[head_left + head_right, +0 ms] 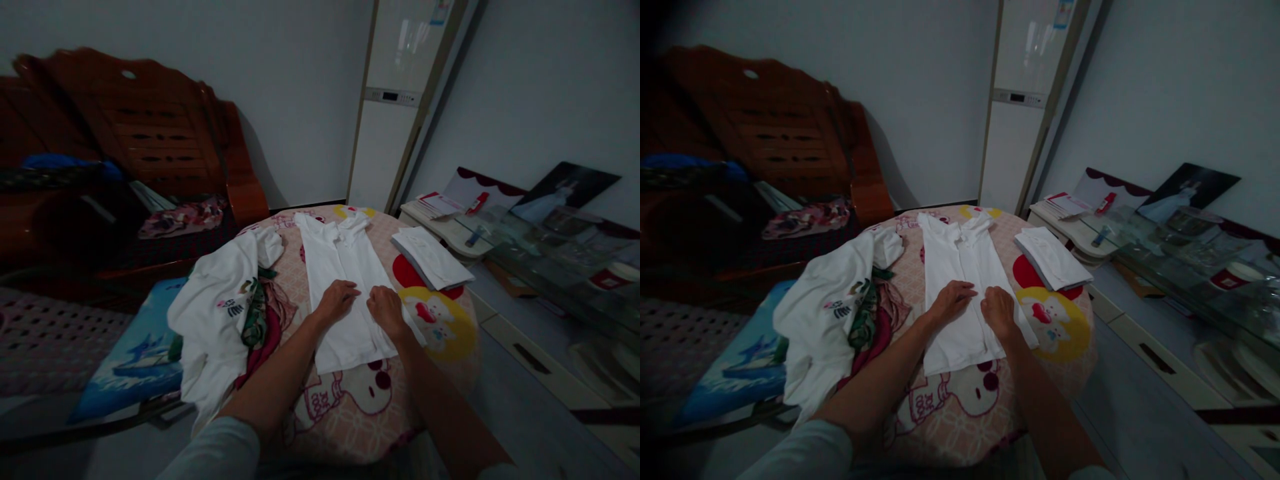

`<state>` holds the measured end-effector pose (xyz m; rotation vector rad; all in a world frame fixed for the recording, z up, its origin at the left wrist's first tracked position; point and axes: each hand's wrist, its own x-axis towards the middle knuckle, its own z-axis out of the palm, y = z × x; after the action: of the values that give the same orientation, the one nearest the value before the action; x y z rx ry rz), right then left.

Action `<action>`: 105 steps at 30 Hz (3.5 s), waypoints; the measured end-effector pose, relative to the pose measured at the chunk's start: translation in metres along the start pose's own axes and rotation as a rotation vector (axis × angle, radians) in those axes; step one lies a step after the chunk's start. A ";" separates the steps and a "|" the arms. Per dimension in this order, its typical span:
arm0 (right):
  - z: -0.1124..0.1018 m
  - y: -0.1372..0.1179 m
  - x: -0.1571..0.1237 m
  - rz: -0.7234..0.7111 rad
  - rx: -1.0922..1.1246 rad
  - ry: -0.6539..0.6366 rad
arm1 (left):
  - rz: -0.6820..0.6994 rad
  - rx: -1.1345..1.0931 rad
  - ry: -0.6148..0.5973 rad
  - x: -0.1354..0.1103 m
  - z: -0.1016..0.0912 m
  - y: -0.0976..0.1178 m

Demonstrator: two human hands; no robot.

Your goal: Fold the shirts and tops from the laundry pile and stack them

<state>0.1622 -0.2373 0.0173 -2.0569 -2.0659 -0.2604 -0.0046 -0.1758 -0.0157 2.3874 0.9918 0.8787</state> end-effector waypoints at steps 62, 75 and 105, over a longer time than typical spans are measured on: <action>-0.026 0.003 -0.083 -0.223 1.009 0.015 | -0.115 0.110 0.105 -0.134 -0.037 0.085; -0.022 -0.003 -0.087 -0.484 0.700 0.111 | -0.010 0.136 -0.124 -0.142 -0.044 0.079; -0.036 0.022 -0.099 -0.351 0.187 -0.012 | 0.069 0.092 -0.283 -0.090 -0.029 0.091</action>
<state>0.1851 -0.3427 0.0245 -1.5884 -2.3517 -0.1031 -0.0304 -0.2988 0.0213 2.5464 0.8596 0.5070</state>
